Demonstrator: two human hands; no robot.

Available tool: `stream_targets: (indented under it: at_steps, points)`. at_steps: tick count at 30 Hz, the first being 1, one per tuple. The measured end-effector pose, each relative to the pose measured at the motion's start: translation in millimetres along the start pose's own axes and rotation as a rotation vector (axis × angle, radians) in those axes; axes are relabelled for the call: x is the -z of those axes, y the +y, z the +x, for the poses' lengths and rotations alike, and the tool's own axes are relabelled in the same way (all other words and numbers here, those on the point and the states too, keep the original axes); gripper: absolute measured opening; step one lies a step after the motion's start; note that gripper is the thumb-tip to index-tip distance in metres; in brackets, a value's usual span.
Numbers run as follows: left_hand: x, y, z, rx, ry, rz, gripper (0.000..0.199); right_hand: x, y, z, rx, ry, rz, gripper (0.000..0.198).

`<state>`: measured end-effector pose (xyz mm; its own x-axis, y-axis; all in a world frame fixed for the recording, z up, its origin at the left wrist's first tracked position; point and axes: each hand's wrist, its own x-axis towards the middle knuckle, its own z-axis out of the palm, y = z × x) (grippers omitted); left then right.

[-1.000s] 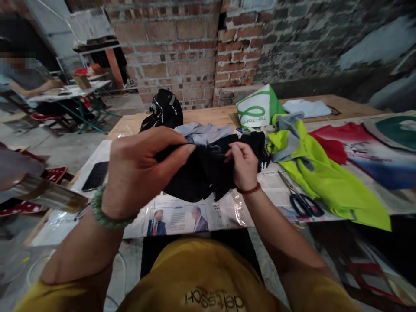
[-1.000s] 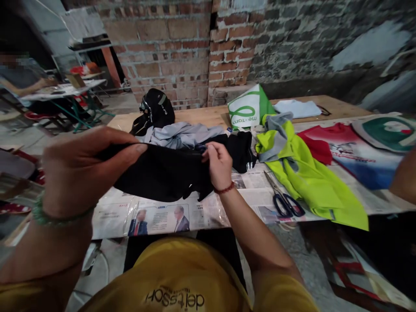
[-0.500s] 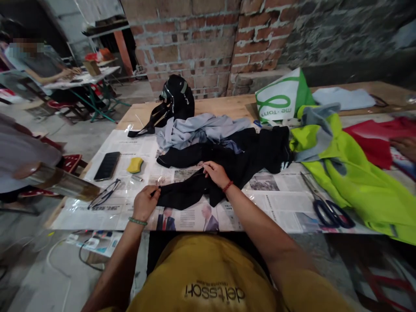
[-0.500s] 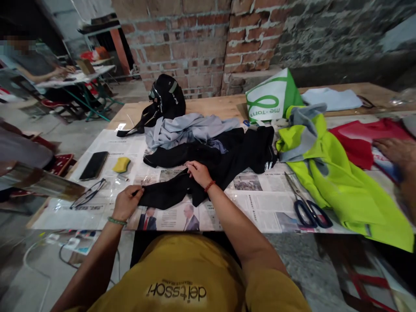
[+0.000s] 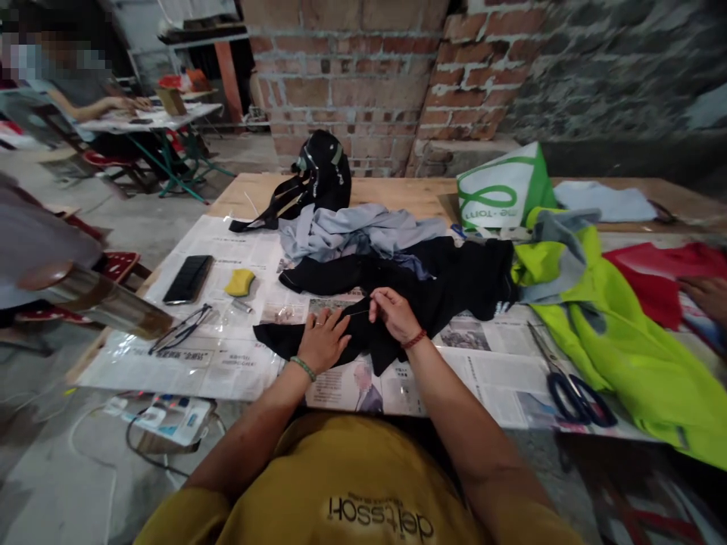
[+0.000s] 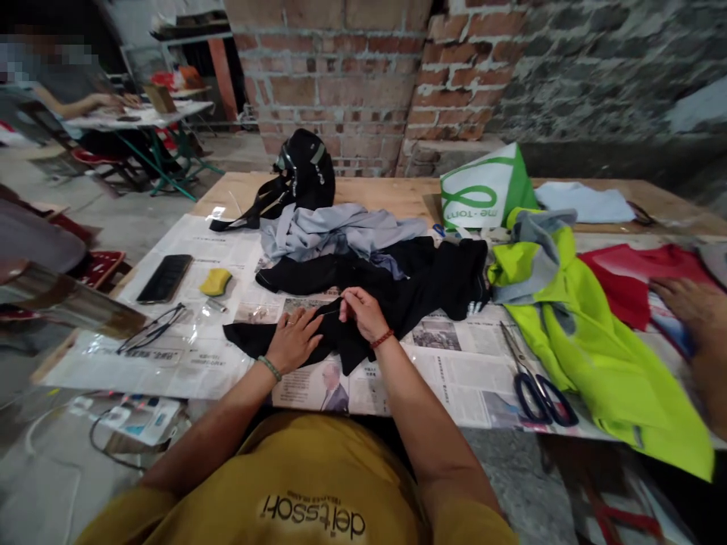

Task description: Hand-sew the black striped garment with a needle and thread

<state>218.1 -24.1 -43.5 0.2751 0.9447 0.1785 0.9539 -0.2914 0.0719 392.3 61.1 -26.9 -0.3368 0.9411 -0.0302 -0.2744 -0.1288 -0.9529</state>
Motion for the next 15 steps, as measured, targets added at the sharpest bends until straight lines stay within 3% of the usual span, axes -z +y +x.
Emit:
stream_targets:
  at_steps: [5, 8, 12, 15]
  points:
    - [4, -6, -4, -0.019, -0.023, 0.005, 0.047, -3, -18, -13, 0.03, 0.101, 0.129, 0.024]
    - [4, -8, -3, 0.0, -0.048, 0.013, 0.048, 14, -33, -31, 0.086, 0.214, 0.153, 0.021]
    - [3, -8, -3, 0.016, -0.058, -0.019, 0.048, 68, -52, -68, 0.168, 0.436, 0.107, 0.011]
    - [2, -8, -3, 0.016, -0.049, -0.046, 0.048, 122, -60, -100, 0.256, 0.573, -0.073, 0.01]
